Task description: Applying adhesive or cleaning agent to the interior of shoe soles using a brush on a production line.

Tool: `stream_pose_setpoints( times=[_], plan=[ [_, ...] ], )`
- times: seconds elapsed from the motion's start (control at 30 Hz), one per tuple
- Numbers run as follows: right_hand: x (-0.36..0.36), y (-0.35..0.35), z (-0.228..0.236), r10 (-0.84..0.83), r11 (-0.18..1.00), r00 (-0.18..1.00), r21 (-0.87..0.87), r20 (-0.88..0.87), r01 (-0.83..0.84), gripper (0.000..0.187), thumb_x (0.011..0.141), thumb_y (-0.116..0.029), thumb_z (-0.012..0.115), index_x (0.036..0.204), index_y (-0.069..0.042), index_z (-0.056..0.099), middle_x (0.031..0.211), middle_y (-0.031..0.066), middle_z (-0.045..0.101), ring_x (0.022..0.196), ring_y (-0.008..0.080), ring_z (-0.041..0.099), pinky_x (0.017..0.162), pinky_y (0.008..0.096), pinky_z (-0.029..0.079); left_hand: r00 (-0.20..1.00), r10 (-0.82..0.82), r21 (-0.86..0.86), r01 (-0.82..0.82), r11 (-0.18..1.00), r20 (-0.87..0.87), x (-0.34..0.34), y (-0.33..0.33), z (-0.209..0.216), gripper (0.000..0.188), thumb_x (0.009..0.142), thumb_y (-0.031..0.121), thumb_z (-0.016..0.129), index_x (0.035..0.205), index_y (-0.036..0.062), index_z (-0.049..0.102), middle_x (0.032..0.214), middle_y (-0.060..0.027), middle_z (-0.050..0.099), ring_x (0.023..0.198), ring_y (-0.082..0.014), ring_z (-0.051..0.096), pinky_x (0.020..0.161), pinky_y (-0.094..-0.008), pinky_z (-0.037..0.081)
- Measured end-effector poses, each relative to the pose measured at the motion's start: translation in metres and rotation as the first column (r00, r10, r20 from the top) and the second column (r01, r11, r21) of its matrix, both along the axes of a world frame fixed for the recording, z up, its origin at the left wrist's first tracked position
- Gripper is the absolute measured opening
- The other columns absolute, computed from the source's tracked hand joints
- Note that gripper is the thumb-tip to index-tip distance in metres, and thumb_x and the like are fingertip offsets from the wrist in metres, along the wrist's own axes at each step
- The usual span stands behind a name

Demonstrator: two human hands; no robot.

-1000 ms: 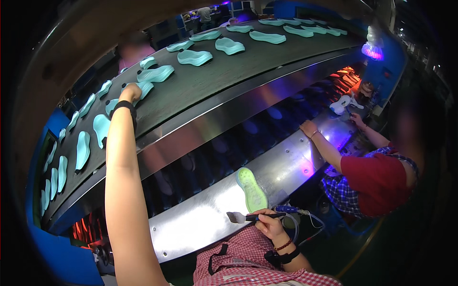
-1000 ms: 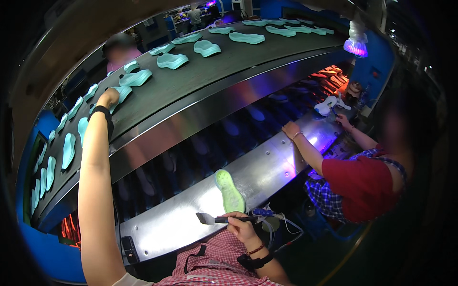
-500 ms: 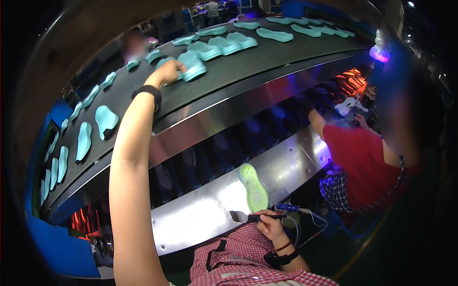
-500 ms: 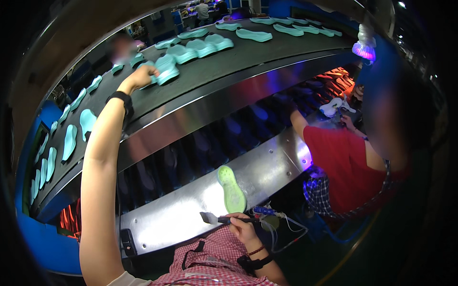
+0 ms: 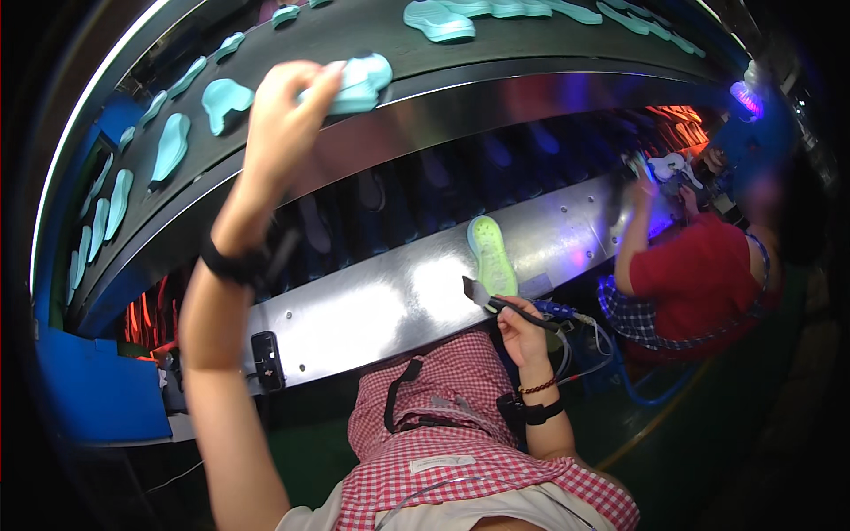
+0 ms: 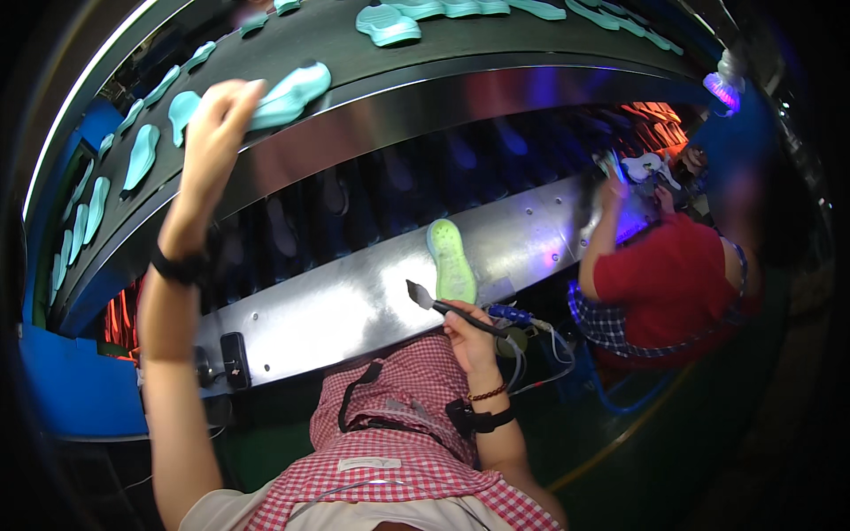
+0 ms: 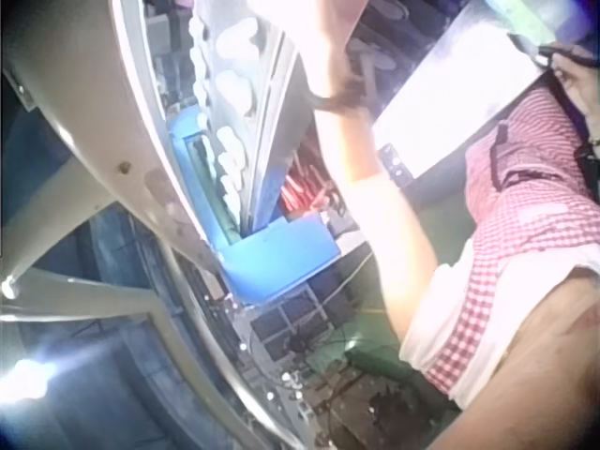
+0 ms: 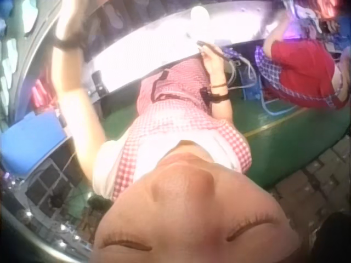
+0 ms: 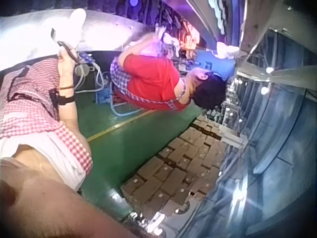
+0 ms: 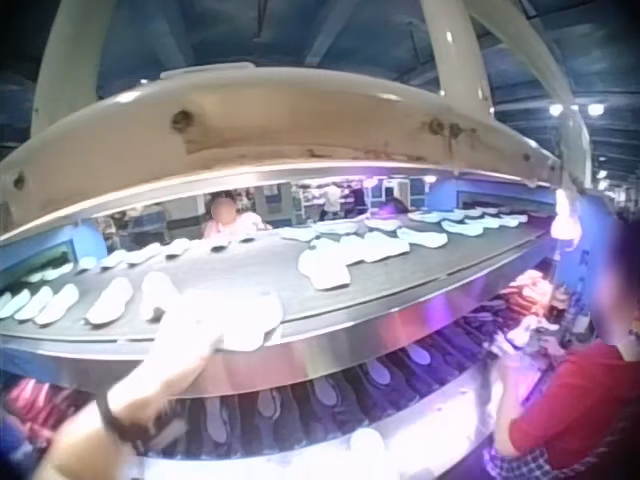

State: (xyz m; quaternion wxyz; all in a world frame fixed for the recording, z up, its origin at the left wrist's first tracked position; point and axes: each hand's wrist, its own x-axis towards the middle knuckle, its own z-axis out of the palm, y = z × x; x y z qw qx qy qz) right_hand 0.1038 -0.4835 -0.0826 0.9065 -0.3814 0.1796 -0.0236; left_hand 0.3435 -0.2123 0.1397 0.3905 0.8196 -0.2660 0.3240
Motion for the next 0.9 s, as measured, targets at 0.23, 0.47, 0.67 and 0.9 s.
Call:
stream_pose_setpoints(
  times=[0.23, 0.47, 0.67, 0.9],
  plan=[
    [0.016, 0.020, 0.012, 0.009, 0.996, 0.999, -0.093, 0.040, -0.005, 0.019, 0.082, -0.001, 0.055, 0.101, -0.002, 0.055, 0.101, 0.0112, 0.060, 0.084, 0.0140, 0.057, 0.067, 0.0234, 0.045, 0.310, -0.888, -0.940, -0.128, 0.316, -0.341, -0.114, 0.046, -0.074, 0.038, 0.072, 0.002, 0.056, 0.109, -0.0032, 0.048, 0.094, -0.0098, 0.059, 0.085, -0.0154, 0.058, 0.077, -0.0268, 0.048],
    [0.005, 0.025, 0.015, -0.057, 0.995, 0.997, -0.090, -0.049, 0.052, 0.020, 0.080, -0.004, 0.060, 0.099, -0.003, 0.057, 0.092, 0.0065, 0.062, 0.080, 0.0116, 0.058, 0.063, 0.0214, 0.044, -0.022, -0.933, -0.862, -0.374, 0.341, -0.359, -0.225, 0.064, -0.152, 0.060, 0.064, 0.013, 0.069, 0.115, -0.0070, 0.045, 0.097, -0.0133, 0.060, 0.082, -0.0179, 0.061, 0.077, -0.0276, 0.048],
    [0.007, 0.037, 0.014, -0.031, 0.998, 0.999, -0.047, -0.022, 0.030, 0.020, 0.081, -0.004, 0.059, 0.100, -0.002, 0.057, 0.089, 0.0062, 0.062, 0.077, 0.0127, 0.058, 0.064, 0.0229, 0.044, 0.107, -0.974, -0.915, -0.334, -0.226, 0.201, -0.266, 0.070, -0.152, 0.070, 0.075, 0.034, 0.064, 0.125, -0.0074, 0.036, 0.112, -0.0208, 0.053, 0.102, -0.0274, 0.055, 0.085, -0.0375, 0.048],
    [0.010, 0.066, 0.049, 0.254, 0.967, 0.949, -0.013, 0.189, -0.256, 0.018, 0.079, -0.003, 0.056, 0.096, 0.001, 0.059, 0.092, 0.0134, 0.062, 0.086, 0.0201, 0.058, 0.080, 0.0308, 0.044, 0.208, -0.972, -0.920, -0.393, 0.017, -0.107, -0.246, 0.060, -0.210, 0.068, 0.083, 0.043, 0.047, 0.131, -0.0016, 0.029, 0.125, -0.0219, 0.043, 0.108, -0.0365, 0.048, 0.097, -0.0490, 0.035]
  ],
)
